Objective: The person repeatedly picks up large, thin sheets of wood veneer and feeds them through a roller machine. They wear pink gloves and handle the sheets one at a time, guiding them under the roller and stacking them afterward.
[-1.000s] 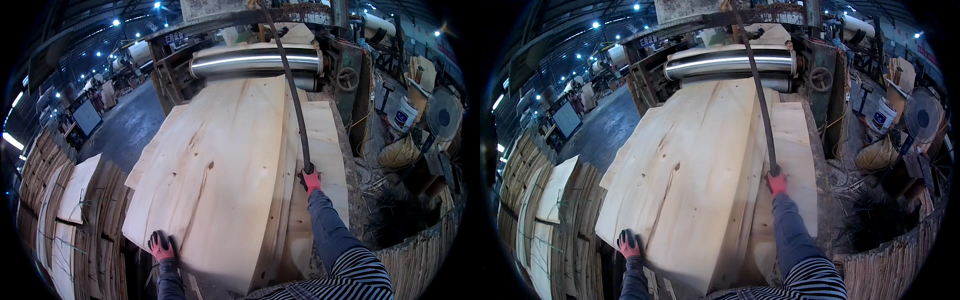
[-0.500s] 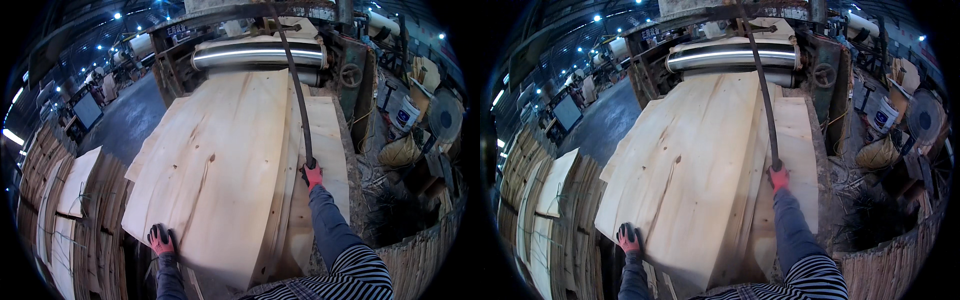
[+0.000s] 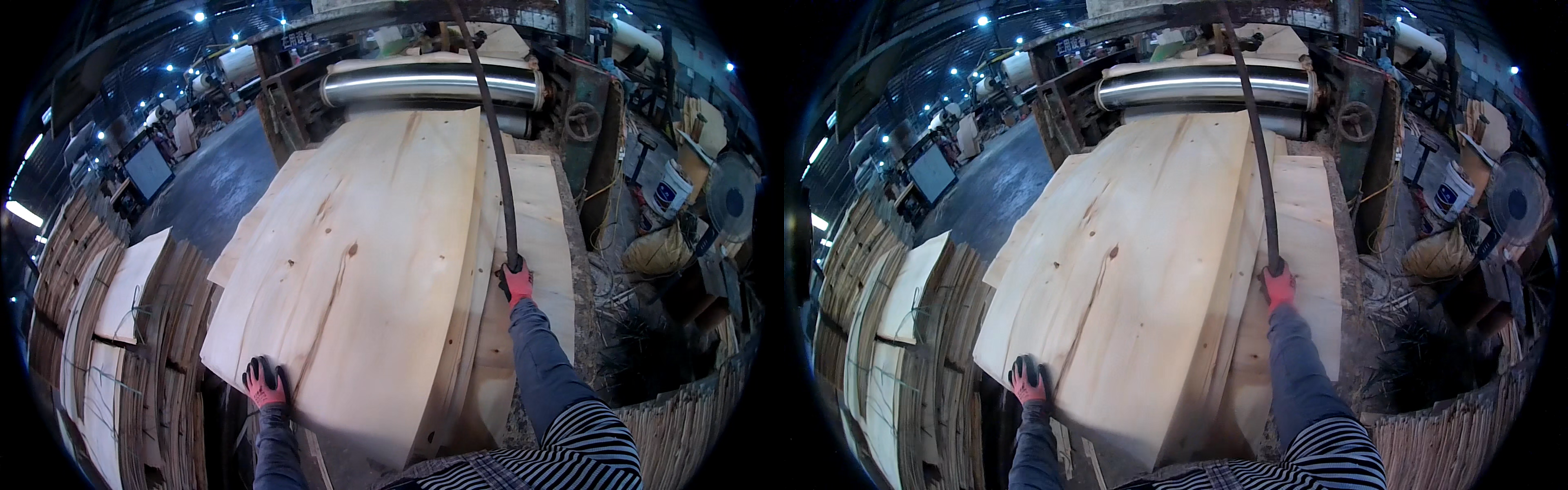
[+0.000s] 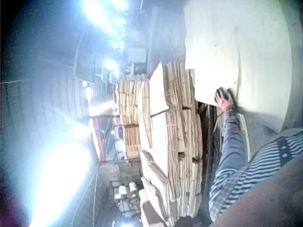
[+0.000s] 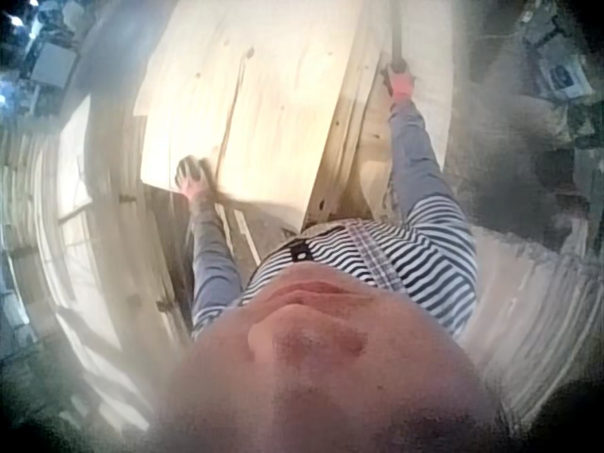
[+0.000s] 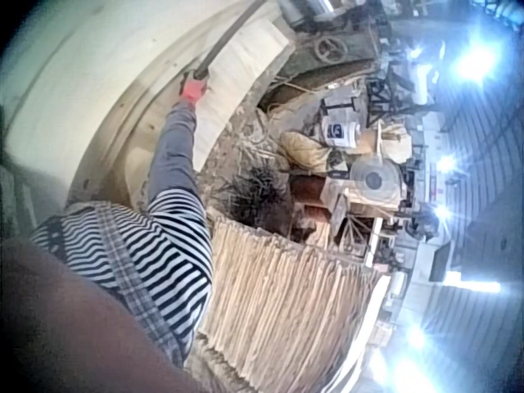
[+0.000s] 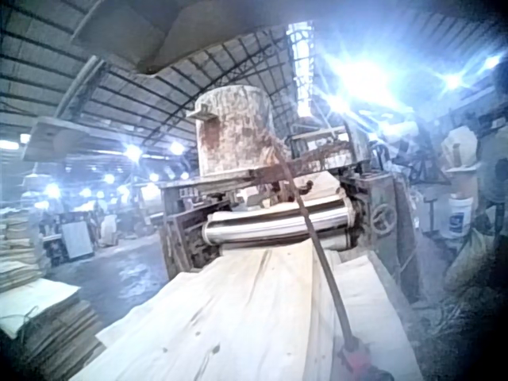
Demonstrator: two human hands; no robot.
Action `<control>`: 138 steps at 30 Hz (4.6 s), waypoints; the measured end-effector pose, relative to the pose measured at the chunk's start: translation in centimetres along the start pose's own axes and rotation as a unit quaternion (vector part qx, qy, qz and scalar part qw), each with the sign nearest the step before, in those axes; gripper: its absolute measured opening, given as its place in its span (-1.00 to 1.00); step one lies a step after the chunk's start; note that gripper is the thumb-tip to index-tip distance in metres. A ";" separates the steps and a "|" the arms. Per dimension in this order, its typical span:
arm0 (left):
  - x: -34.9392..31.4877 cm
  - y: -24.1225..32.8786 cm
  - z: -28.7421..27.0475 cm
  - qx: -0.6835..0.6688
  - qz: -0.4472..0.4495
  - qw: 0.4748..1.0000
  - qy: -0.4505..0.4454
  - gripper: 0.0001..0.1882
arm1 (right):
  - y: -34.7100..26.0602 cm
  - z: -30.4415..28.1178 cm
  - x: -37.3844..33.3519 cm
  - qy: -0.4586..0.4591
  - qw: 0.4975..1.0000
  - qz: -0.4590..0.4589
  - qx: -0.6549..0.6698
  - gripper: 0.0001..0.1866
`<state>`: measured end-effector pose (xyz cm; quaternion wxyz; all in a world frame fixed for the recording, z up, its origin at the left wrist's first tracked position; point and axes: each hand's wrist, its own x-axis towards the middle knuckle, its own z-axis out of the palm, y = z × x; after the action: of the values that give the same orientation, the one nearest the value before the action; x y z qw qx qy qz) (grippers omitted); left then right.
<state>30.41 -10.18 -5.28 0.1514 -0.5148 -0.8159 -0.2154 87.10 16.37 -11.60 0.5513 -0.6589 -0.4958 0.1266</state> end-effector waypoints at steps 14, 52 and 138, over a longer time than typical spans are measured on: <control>0.3 0.4 1.0 -0.016 0.007 0.999 0.038 -0.45 | -0.8 -2.4 0.4 -0.077 0.989 0.103 0.066 -0.71; -0.2 0.0 0.7 -0.028 -0.014 0.998 0.048 -0.46 | -3.5 -8.7 -9.2 -0.124 0.985 0.096 0.076 -0.45; 21.3 -28.6 4.5 -0.207 0.081 0.909 -0.354 -0.29 | -46.4 15.6 -44.7 -0.378 0.912 -0.069 -0.140 -0.39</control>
<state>-4.60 -2.19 -4.82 -0.2398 -0.6415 -0.7085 -0.1701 30.82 -14.36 5.32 0.2321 -0.5963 -0.7239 0.2578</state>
